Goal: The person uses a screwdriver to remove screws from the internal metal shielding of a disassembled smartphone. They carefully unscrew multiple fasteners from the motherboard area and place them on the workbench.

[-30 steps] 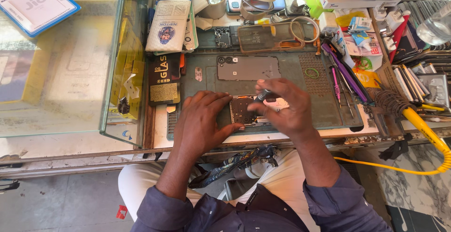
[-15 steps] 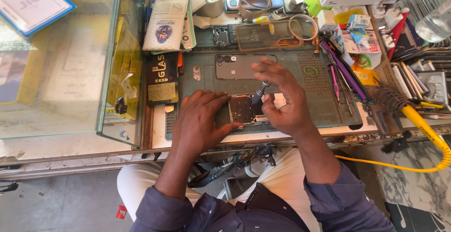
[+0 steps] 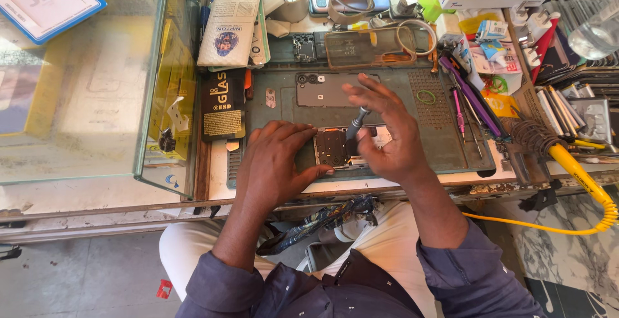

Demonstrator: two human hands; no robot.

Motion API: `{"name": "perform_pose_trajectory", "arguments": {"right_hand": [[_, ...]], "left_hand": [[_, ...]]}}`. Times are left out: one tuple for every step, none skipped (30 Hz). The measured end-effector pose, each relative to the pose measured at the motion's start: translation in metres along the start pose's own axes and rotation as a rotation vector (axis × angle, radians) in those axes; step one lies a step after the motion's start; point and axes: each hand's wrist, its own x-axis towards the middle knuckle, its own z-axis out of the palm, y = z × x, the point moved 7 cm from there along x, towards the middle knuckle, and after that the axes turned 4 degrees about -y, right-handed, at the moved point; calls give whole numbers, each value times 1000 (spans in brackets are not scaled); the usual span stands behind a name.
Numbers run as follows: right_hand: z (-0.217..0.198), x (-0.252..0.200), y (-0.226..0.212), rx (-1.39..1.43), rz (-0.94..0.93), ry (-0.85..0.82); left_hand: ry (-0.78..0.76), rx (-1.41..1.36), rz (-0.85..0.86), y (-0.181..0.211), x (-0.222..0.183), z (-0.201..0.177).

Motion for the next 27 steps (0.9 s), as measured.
{"name": "perform_pose_trajectory", "arguments": {"right_hand": [[-1,1,-2,-21,-23,4],[-2,2,-1,1,-13,2],[-1,4,1,27,-4,-2],[0,5,2,53,6,-7],[1,5,0,53,-2,-12],[1,4,-1,54,-9,-16],[0,4,-3,48,-17,-19],[-1,5,-3,42,-10,-20],[0,4,-2,39,-1,-24],[1,4,-2,37,8,-29],[2,4,-2,29,6,-30],[2,3,-1,22,5,-30],[1,3,0,12,5,-29],[1,2,1,-14,6,-18],[1,2,2,-40,5,-8],[0,2,3,-67,4,1],[2,2,6,-13,45,-4],[3,0,8,40,87,-10],[4,-1,10,91,129,-14],[3,0,7,70,82,-9],[2,0,3,47,33,-3],[1,1,-1,23,-15,4],[1,1,0,12,-14,5],[0,0,1,2,-12,6],[0,0,2,-8,-11,7],[1,-1,3,19,-18,1],[1,-2,5,43,-21,-2]], "left_hand": [[-2,6,-2,0,0,0],[-3,12,-4,0,1,1],[-1,4,1,0,1,1],[1,-4,5,0,0,1],[1,-9,10,0,0,1],[-2,-2,0,0,-2,0],[-4,3,-3,0,-1,0],[-6,8,-7,0,0,0],[-8,4,-7,0,0,0],[-9,0,-8,0,0,1],[-10,-2,-9,0,-1,0],[-8,4,-7,0,-1,0],[-6,8,-2,0,0,0],[-4,12,3,1,0,0],[-3,10,4,1,1,1],[-2,8,5,1,1,1],[-1,9,3,0,0,0],[2,10,5,0,0,-1],[4,10,8,1,0,0],[6,9,12,1,-1,0],[-5,12,14,2,0,0],[-17,16,16,2,0,1],[-29,19,14,2,0,1],[-5,-18,54,4,-1,-1],[20,-54,92,5,-2,-4],[44,-89,131,6,-4,-6],[191,-154,91,1,-7,-15]]}}
